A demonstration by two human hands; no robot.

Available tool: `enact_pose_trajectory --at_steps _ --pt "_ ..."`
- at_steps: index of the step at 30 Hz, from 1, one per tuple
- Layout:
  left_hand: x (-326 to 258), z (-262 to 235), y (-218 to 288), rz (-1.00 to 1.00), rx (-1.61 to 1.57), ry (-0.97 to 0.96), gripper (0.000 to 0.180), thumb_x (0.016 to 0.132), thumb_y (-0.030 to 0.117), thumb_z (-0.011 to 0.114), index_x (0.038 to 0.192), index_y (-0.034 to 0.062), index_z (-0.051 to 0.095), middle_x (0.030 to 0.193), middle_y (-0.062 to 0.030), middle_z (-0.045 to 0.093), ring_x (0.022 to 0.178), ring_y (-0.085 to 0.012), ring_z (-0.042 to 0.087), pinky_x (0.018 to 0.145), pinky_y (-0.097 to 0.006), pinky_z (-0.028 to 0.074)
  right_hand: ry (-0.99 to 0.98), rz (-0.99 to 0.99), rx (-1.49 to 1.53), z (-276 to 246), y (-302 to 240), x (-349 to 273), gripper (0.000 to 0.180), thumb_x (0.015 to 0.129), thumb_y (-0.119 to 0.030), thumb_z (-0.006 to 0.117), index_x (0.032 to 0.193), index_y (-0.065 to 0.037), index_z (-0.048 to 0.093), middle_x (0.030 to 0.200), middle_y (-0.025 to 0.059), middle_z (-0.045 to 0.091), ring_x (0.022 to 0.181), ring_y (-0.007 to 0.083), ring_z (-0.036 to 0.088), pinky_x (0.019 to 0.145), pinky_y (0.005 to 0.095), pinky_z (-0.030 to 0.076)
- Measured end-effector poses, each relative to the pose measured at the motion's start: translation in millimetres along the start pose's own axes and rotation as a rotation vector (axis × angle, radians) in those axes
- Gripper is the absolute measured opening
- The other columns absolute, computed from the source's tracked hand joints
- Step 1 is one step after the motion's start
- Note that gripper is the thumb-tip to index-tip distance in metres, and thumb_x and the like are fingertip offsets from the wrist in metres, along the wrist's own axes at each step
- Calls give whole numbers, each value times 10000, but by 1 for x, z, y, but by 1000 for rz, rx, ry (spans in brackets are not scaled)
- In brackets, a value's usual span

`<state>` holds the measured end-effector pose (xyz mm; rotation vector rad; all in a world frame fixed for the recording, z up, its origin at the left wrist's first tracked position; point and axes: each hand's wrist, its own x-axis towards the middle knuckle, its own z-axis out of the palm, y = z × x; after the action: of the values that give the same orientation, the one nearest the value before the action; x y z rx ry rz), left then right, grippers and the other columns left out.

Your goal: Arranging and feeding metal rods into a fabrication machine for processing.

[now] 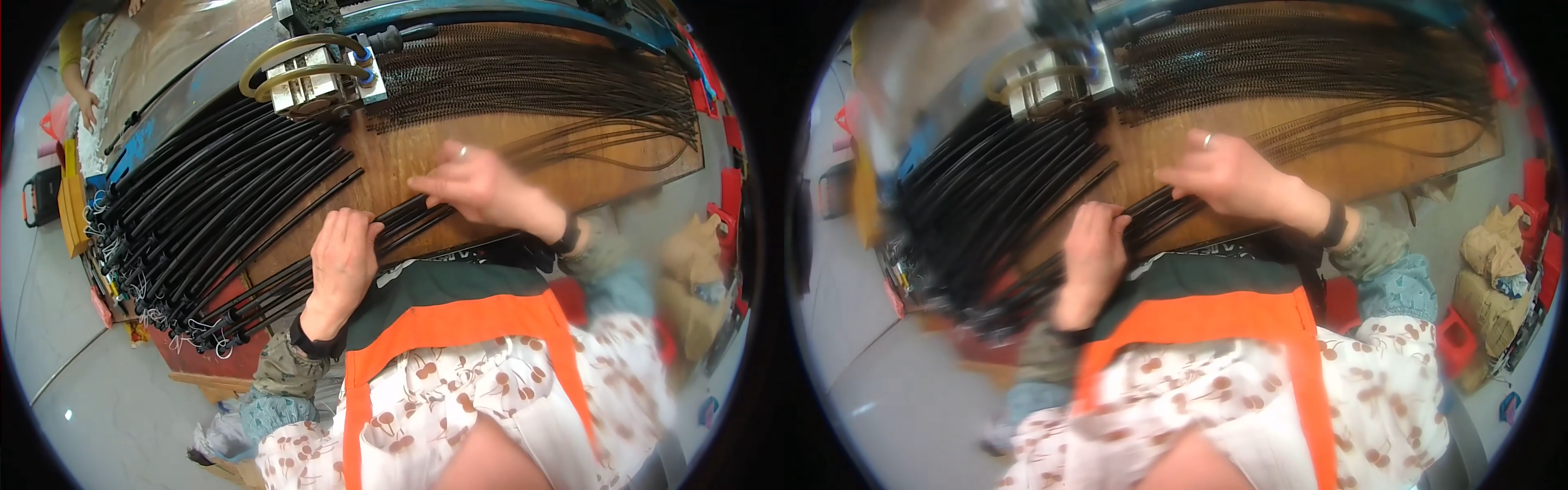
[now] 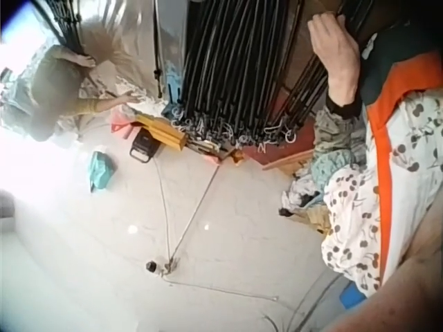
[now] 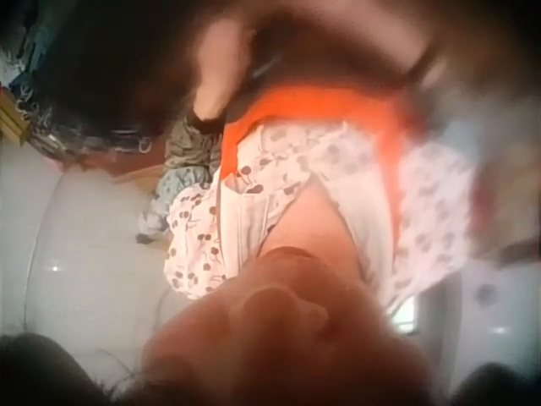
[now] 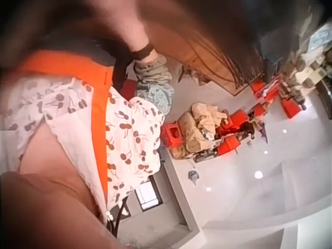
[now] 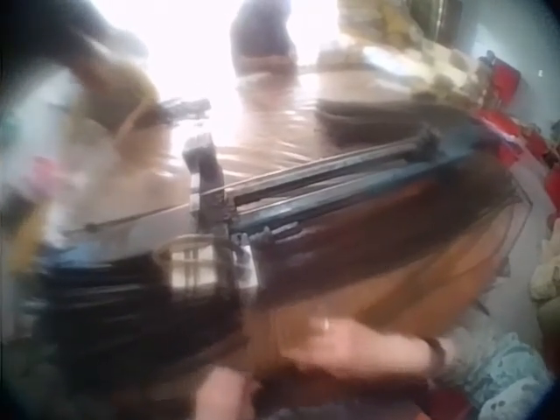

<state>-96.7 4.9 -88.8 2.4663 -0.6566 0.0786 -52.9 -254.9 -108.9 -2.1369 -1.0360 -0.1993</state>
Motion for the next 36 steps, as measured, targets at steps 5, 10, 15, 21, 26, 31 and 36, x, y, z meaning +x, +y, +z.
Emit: enact_pose_trajectory --at_steps 5,10,15,21,26,31,36 --pt "11 17 11 53 28 -19 138 844 137 718 958 102 648 996 -47 609 963 -254 564 838 -391 394 -19 -103 -83 -2 1 6 387 758 -101 790 1126 -35 687 913 84 690 849 293 633 686 372 542" --pt "12 -4 -27 -183 321 76 206 860 188 718 1029 117 623 1030 -41 586 998 -260 545 829 -410 398 -46 15 -608 -10 43 32 138 739 -109 678 863 -72 629 816 58 580 838 236 583 727 348 499" --pt "-2 -7 -33 -253 390 -84 178 879 207 712 945 96 589 921 -65 559 907 -273 549 773 -408 425 -157 10 -804 -3 31 43 125 739 -104 605 862 -79 607 808 55 554 850 226 568 715 323 465" --pt "0 -16 -21 -205 181 41 147 898 194 703 926 87 606 839 -77 578 805 -281 577 699 -394 457 -59 133 -388 -2 12 41 205 793 -95 664 994 -60 650 863 76 630 820 264 619 694 356 503" --pt "3 -16 -16 -153 130 64 121 884 166 717 914 83 634 787 -63 591 755 -266 591 657 -373 474 -62 280 117 5 -8 29 177 864 -222 727 1009 -126 696 853 79 680 804 315 668 669 406 535" --pt "6 -17 -1 -111 124 57 117 865 150 732 887 83 638 758 -60 586 729 -262 585 644 -367 474 -3 270 162 12 -8 19 217 847 -206 764 1019 -79 727 790 89 652 736 281 614 651 385 497" --pt "3 -13 7 -88 108 2 112 846 136 740 878 86 645 747 -61 585 725 -264 582 643 -369 474 2 -58 -135 2 -11 14 285 823 -215 780 1084 -110 731 742 38 592 696 261 567 625 397 485"
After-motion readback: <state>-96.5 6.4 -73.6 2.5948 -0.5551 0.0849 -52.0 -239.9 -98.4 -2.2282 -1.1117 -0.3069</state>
